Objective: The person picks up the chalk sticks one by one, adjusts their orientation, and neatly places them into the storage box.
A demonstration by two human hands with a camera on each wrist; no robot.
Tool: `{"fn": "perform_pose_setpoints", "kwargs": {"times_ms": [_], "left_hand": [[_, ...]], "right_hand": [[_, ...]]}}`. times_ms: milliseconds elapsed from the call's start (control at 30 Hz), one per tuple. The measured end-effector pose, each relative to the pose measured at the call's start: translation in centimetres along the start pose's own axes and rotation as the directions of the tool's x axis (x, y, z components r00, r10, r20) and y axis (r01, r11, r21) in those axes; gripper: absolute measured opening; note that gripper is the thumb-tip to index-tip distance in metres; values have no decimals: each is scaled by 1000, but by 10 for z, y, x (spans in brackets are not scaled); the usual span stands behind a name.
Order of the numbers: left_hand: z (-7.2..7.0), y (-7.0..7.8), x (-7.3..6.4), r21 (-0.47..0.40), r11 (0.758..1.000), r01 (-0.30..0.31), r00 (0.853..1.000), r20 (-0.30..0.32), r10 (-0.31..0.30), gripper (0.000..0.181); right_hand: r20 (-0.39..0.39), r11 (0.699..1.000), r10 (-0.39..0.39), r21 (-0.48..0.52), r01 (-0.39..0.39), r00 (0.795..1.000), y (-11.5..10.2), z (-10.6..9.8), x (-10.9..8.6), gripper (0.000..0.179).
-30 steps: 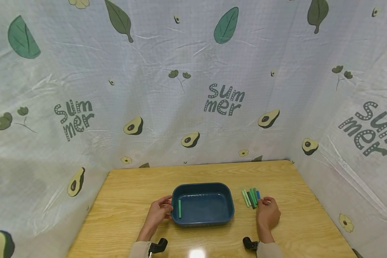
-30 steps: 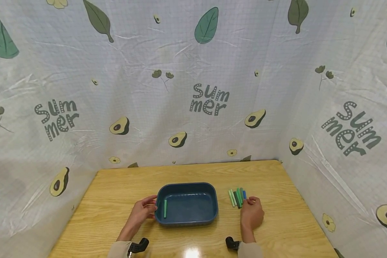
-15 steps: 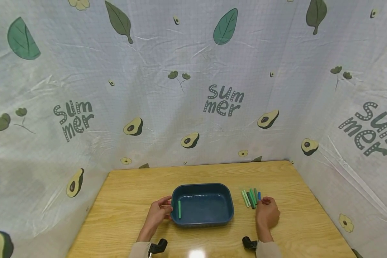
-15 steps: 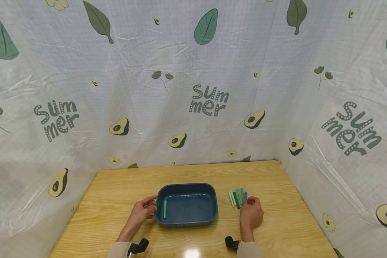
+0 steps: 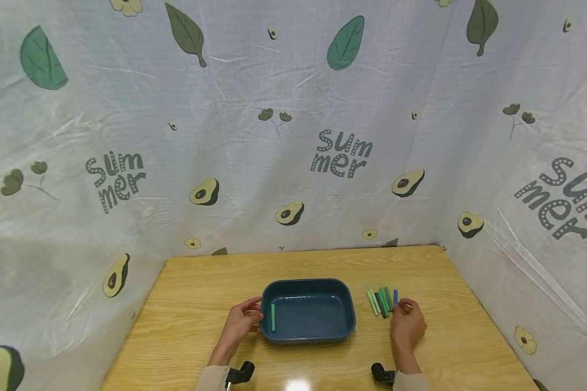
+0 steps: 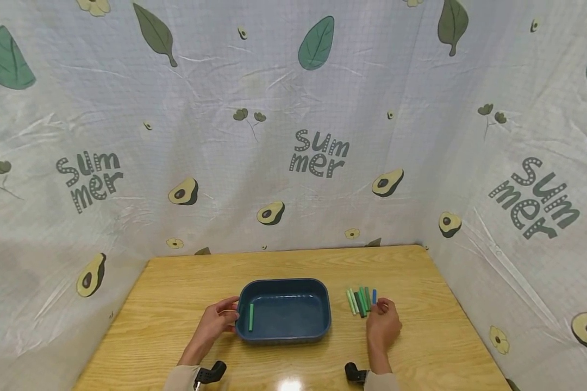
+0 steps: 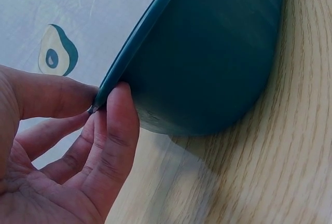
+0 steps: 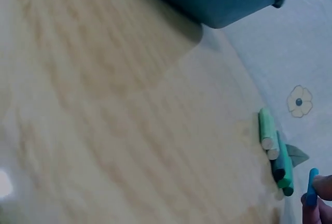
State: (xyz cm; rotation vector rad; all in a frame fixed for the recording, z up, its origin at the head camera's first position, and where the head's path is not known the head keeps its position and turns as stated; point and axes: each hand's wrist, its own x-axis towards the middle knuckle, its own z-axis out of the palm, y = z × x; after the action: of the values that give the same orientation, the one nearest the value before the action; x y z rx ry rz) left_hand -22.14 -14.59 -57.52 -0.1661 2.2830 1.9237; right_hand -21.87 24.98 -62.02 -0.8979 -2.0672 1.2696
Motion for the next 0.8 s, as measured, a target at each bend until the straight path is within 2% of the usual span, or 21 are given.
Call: {"fn": "perform_pose_setpoints", "kwargs": {"times_ms": [167, 367, 533, 800], "left_hand": [[0, 0, -1, -3, 1000, 7, 1000, 8, -7, 49], [0, 1, -2, -1, 1000, 16, 1000, 12, -16, 48], [1, 3, -3, 0, 1000, 12, 1000, 12, -12, 48], [1, 4, -3, 7, 1000, 15, 1000, 10, -15, 49]], "right_hand": [[32, 999, 7, 51, -9, 999, -5, -5, 1, 24], [116, 992, 66, 99, -78, 991, -15, -12, 2, 32], [222, 980, 119, 131, -151, 968, -25, -21, 2, 35], [375, 955, 96, 226, -191, 922, -33, -29, 6, 38]]}}
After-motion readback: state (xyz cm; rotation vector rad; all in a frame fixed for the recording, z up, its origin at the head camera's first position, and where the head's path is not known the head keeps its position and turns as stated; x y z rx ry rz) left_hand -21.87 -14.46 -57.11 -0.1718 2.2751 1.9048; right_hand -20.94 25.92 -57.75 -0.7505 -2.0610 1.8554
